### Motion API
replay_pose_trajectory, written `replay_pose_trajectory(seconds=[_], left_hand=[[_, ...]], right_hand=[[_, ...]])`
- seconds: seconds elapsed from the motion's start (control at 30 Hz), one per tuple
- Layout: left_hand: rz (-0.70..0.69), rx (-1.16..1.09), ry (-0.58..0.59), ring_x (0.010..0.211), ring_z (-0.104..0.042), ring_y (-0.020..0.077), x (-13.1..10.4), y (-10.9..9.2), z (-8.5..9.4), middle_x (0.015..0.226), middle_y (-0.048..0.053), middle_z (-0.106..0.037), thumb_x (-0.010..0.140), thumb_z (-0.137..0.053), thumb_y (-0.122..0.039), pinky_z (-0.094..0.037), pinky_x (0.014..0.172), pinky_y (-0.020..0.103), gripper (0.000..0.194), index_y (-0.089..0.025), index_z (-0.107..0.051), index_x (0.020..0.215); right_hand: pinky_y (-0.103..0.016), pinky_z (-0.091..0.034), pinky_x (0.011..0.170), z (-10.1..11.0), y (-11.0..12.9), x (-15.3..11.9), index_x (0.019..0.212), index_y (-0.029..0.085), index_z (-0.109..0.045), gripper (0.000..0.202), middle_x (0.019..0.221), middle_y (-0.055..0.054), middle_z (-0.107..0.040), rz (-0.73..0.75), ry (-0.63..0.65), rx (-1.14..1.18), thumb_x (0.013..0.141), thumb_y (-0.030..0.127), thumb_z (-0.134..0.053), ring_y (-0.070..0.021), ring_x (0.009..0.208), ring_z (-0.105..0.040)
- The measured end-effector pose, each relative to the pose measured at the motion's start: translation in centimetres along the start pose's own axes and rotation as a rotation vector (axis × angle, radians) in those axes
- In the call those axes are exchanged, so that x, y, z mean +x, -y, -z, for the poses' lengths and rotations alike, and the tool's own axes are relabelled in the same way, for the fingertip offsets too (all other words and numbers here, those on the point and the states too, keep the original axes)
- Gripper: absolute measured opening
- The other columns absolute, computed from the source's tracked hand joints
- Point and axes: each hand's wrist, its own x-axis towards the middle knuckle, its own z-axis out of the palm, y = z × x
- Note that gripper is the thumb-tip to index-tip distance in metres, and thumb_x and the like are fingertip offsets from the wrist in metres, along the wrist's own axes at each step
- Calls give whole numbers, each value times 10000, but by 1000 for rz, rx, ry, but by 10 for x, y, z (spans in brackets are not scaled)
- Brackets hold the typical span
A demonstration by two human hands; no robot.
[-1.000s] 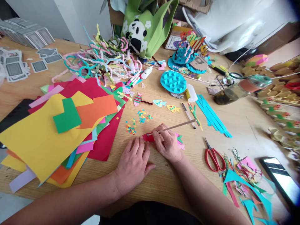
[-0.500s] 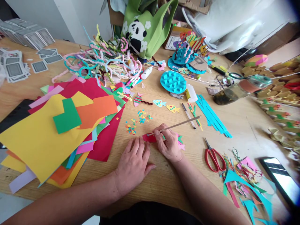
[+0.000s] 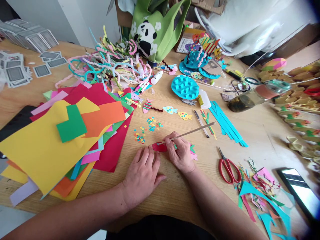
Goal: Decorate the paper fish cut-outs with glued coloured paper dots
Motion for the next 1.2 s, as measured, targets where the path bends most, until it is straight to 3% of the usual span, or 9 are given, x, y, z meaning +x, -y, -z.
replay_pose_trajectory(seconds=[0.17,0.37,0.57,1.2], left_hand=[[2,-29,-10,1249,-474,344,1,3,1,1316,250,-545,940,-480,-536,-364,1063,481,610,-63,-536,1320],[32,-86,-42,1135,-513,333,7,9,7,1230,207,-555,926,-522,-511,-453,935,469,492,-130,-600,1227],[27,-129,-40,1128,-494,322,12,14,8,1219,178,-536,931,-520,-493,-447,947,472,424,-155,-617,1169],[5,-108,-107,1049,-504,316,15,11,5,1093,156,-543,909,-582,-415,-479,885,471,324,-130,-623,1058]], right_hand=[[-303,-479,625,0,-1,0,824,224,-548,193,751,-42,-630,2,6,-25,977,220,-432,-164,669,-590],[-294,-473,618,0,1,1,816,218,-544,181,734,-39,-626,5,9,-46,965,194,-444,-161,651,-589],[-290,-467,615,0,1,2,806,216,-541,189,734,-34,-619,-9,6,-30,967,200,-444,-156,640,-577],[-280,-456,625,-1,1,3,799,224,-503,197,725,-29,-595,26,0,-3,972,182,-421,-153,650,-556]])
